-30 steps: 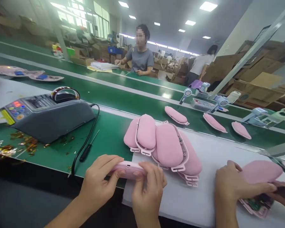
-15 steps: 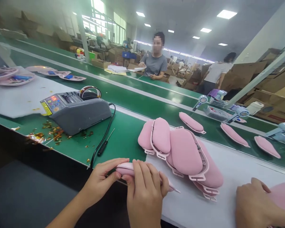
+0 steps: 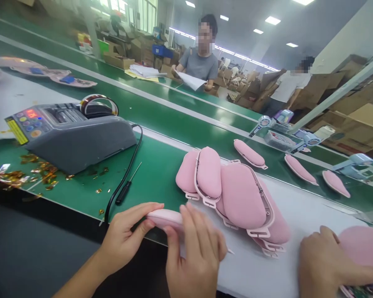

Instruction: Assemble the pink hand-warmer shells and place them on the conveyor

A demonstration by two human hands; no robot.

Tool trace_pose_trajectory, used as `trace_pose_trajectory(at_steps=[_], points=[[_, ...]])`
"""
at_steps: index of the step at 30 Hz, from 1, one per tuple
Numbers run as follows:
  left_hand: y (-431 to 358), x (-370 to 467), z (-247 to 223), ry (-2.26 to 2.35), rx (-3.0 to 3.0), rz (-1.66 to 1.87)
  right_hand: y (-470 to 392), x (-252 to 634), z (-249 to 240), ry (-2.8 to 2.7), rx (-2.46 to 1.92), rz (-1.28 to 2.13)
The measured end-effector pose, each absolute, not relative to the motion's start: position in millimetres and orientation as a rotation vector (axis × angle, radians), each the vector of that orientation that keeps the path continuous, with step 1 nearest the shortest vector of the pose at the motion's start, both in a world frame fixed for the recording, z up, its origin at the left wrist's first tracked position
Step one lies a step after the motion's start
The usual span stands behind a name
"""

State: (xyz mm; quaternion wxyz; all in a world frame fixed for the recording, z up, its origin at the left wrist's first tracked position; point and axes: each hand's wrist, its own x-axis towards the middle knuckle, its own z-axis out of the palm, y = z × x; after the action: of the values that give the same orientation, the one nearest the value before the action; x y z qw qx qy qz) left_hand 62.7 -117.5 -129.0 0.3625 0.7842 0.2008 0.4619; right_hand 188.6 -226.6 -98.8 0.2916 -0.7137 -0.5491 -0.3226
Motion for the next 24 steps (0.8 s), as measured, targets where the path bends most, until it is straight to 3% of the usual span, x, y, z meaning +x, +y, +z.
trace_pose_trajectory(at_steps=[7, 17, 24], points=[[-133, 70, -119, 0.663, 2.42, 1.271, -252, 213, -117, -1.348, -1.794, -0.43], [-144, 94, -118, 0.799, 2.416, 1.449, -222, 187, -124, -0.99, -1.738, -0.505], [-151, 92, -119, 0.867, 2.398, 1.406, -229, 202, -122, -1.202, -1.743, -0.415]])
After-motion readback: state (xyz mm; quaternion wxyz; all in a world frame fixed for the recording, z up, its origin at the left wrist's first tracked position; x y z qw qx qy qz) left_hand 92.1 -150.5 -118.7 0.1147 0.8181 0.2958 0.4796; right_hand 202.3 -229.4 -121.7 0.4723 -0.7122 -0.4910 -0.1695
